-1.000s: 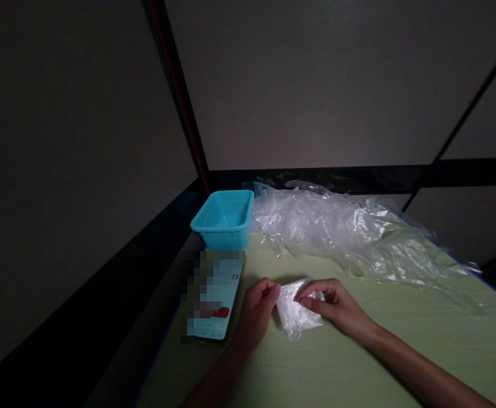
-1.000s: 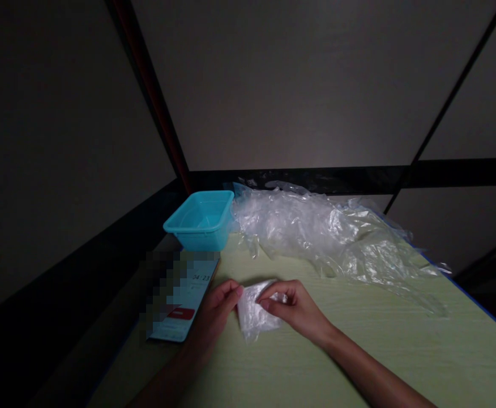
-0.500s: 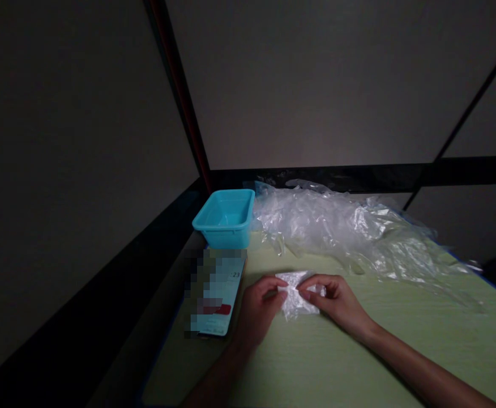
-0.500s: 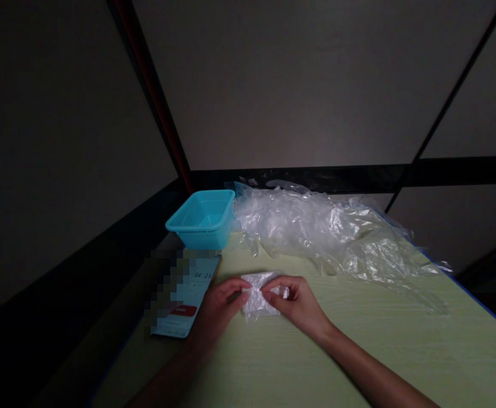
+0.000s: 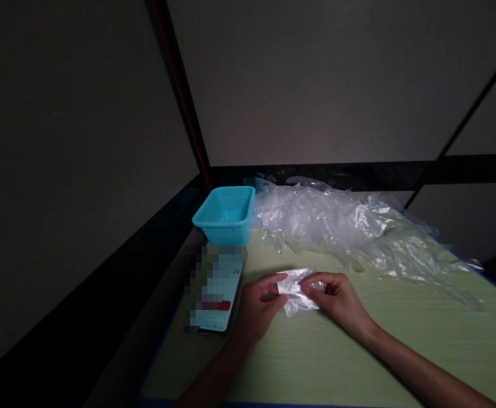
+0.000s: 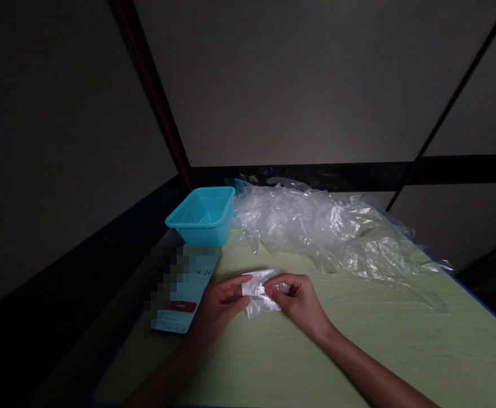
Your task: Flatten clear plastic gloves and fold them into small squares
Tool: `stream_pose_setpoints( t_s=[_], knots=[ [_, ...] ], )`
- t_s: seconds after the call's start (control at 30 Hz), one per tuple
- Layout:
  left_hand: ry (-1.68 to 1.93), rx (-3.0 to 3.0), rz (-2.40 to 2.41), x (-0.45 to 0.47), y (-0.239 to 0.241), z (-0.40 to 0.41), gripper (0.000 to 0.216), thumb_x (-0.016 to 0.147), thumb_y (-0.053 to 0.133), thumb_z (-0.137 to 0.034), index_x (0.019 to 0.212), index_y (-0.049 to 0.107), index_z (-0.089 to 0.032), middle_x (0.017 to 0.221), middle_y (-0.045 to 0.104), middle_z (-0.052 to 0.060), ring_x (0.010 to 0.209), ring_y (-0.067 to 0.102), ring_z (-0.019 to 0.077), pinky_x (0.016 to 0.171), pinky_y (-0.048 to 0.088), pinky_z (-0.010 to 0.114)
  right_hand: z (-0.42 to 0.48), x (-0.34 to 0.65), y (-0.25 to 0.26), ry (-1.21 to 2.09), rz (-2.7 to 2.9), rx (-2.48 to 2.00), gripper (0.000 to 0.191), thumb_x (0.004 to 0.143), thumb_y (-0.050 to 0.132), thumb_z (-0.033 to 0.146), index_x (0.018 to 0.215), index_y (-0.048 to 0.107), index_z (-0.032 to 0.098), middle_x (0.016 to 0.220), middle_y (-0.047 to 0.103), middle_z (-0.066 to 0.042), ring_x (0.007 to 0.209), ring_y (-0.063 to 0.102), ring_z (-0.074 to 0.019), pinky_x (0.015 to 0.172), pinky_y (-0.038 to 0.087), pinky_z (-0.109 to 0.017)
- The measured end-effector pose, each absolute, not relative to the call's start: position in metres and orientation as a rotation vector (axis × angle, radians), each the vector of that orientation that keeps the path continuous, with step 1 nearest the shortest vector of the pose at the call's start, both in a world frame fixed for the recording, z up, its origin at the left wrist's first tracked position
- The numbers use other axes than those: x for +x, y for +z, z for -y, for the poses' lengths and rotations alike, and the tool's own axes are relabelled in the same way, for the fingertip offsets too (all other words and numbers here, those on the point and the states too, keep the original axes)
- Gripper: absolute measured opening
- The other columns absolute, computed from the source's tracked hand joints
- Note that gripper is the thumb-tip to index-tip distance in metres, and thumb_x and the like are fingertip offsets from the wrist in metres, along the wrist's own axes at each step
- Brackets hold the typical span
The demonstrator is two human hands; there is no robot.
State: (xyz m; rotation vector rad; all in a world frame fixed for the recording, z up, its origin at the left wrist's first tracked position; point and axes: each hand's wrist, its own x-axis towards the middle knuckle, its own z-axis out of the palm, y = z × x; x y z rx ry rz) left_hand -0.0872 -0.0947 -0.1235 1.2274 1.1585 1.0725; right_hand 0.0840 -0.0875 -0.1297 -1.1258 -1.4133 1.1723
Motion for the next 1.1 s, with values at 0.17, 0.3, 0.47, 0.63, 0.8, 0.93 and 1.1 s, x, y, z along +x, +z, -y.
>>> stream_pose_setpoints(
  t_s=[0.17, 0.3, 0.47, 0.63, 0.8, 0.93, 1.1],
  knots=[
    [1.04, 1.213, -1.133, -0.089, -0.128, 0.093, 0.048, 0.061, 0.066, -0.017, 0.109, 0.064, -0.014, 0.074, 0.07, 0.005, 0.066, 0.062, 0.0178, 0.061, 0.045, 0.025, 0.088, 0.084, -0.132, 1.191, 1.408, -1.118, 0.017, 0.066, 0.069, 0.035, 0.067, 0.071, 0.018, 0.065, 0.068, -0.003, 0.055, 0.057, -0.0134, 0.051, 0.045, -0.025],
    [1.028, 1.257, -1.14, -0.091, -0.13, 0.093, 0.051, 0.063, 0.067, -0.022, 0.114, 0.061, -0.017, 0.072, 0.068, 0.003, 0.062, 0.06, 0.0165, 0.057, 0.043, 0.024, 0.088, 0.084, -0.133, 1.199, 1.387, -1.111, 0.018, 0.065, 0.07, 0.035, 0.068, 0.071, 0.018, 0.066, 0.068, -0.003, 0.055, 0.057, -0.0132, 0.051, 0.045, -0.025],
    [1.039, 1.275, -1.174, -0.091, -0.127, 0.094, 0.051, 0.061, 0.069, -0.02, 0.111, 0.063, -0.019, 0.06, 0.059, -0.002, 0.052, 0.051, 0.011, 0.048, 0.035, 0.019, 0.088, 0.084, -0.134, 1.186, 1.402, -1.116, 0.02, 0.066, 0.07, 0.037, 0.069, 0.071, 0.017, 0.065, 0.067, -0.004, 0.054, 0.056, -0.0132, 0.049, 0.044, -0.024],
    [1.027, 1.242, -1.139, -0.092, -0.128, 0.093, 0.057, 0.06, 0.069, -0.017, 0.116, 0.06, -0.018, 0.058, 0.058, -0.003, 0.053, 0.052, 0.0107, 0.051, 0.036, 0.019, 0.088, 0.085, -0.133, 1.19, 1.417, -1.111, 0.022, 0.065, 0.07, 0.039, 0.07, 0.072, 0.018, 0.065, 0.067, -0.003, 0.053, 0.056, -0.0134, 0.048, 0.045, -0.024],
    [0.981, 1.225, -1.069, -0.094, -0.129, 0.093, 0.07, 0.061, 0.068, -0.016, 0.128, 0.048, -0.018, 0.069, 0.066, 0.001, 0.061, 0.059, 0.015, 0.057, 0.044, 0.023, 0.089, 0.084, -0.135, 1.263, 1.358, -1.113, 0.021, 0.064, 0.071, 0.038, 0.07, 0.072, 0.018, 0.062, 0.066, -0.003, 0.051, 0.055, -0.012, 0.046, 0.043, -0.023],
    [1.064, 1.17, -0.993, -0.091, -0.119, 0.095, 0.074, 0.057, 0.069, -0.012, 0.127, 0.047, -0.019, 0.116, 0.059, 0.009, 0.089, 0.062, 0.0222, 0.065, 0.05, 0.025, 0.089, 0.084, -0.134, 1.228, 1.351, -1.109, 0.022, 0.064, 0.071, 0.039, 0.069, 0.072, 0.018, 0.063, 0.067, -0.003, 0.051, 0.056, -0.0126, 0.047, 0.044, -0.023],
    [1.083, 1.072, -0.935, -0.089, -0.113, 0.096, 0.066, 0.06, 0.07, -0.017, 0.123, 0.051, -0.015, 0.107, 0.065, 0.009, 0.092, 0.062, 0.0239, 0.072, 0.05, 0.028, 0.088, 0.087, -0.13, 1.122, 1.397, -1.122, 0.023, 0.065, 0.07, 0.04, 0.07, 0.071, 0.018, 0.066, 0.068, -0.005, 0.054, 0.058, -0.0143, 0.049, 0.046, -0.025]
  ],
)
